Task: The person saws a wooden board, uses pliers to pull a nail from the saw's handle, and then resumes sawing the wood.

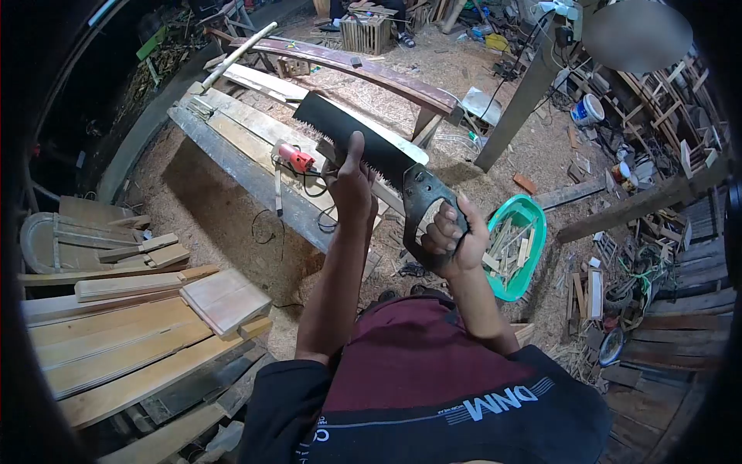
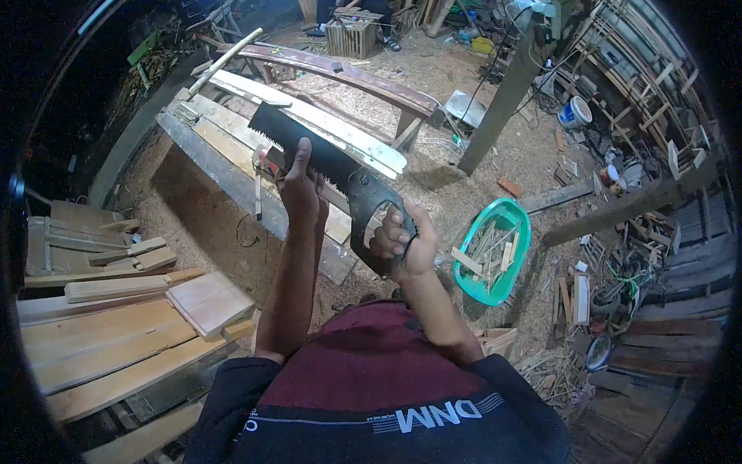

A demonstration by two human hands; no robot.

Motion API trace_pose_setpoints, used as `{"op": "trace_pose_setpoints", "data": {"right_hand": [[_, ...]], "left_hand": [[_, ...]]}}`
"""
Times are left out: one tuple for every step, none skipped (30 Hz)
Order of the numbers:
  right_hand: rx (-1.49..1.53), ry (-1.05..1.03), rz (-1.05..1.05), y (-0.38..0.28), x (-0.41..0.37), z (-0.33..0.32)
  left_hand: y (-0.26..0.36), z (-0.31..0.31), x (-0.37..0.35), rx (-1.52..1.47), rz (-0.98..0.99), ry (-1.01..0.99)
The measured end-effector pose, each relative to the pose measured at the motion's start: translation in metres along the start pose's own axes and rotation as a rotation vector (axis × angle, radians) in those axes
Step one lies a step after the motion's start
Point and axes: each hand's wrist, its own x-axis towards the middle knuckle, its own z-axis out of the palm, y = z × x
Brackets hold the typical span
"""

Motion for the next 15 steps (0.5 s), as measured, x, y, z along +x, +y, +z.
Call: {"op": "trace_pose_setpoints", "data": {"right_hand": [[0.016,-0.018,0.003,0.0,0.0,0.0],[-0.009,-0.03,-0.003,0.001,-0.002,-0.001],[-0.036,-0.046,-0.008,-0.001,0.0,-0.002],[-0.062,-0.063,-0.015,-0.005,0.004,-0.002],[-0.084,-0.074,-0.026,-0.01,0.008,-0.002],[-0.045,-0.107,-0.006,-0.011,0.011,0.0],[-0.006,-0.143,0.011,-0.013,0.012,0.003],[0.028,-0.184,0.024,-0.016,0.015,0.007],[0.11,-0.211,0.017,-0.015,0.016,0.009],[0.171,-0.247,0.027,-0.015,0.016,0.009],[0.233,-0.284,0.035,-0.014,0.017,0.01],[0.295,-0.321,0.045,-0.012,0.017,0.01],[0.307,-0.314,0.05,-0.008,0.018,0.01],[0.321,-0.307,0.053,-0.003,0.019,0.01],[0.336,-0.298,0.057,0.002,0.019,0.011]], "left_hand": [[0.002,0.001,-0.001,0.004,-0.019,0.017],[0.001,-0.002,-0.002,0.016,-0.001,-0.013],[-0.002,-0.005,0.001,0.026,0.02,-0.044],[-0.006,-0.008,0.004,0.036,0.042,-0.077],[-0.008,-0.01,0.007,0.006,0.037,-0.132],[-0.009,-0.012,0.01,-0.025,0.032,-0.185],[-0.011,-0.014,0.013,-0.055,0.03,-0.241],[-0.018,-0.021,0.015,-0.192,0.051,-0.449],[-0.011,-0.017,-0.001,-0.2,0.052,-0.45],[-0.007,-0.015,-0.02,-0.208,0.048,-0.45],[-0.018,-0.025,-0.024,-0.139,0.054,-0.534],[-0.023,-0.03,-0.031,-0.069,0.061,-0.616],[-0.027,-0.034,-0.036,-0.013,0.107,-0.705],[-0.03,-0.037,-0.043,0.04,0.158,-0.793],[-0.026,-0.035,-0.052,0.088,0.212,-0.878]]}}
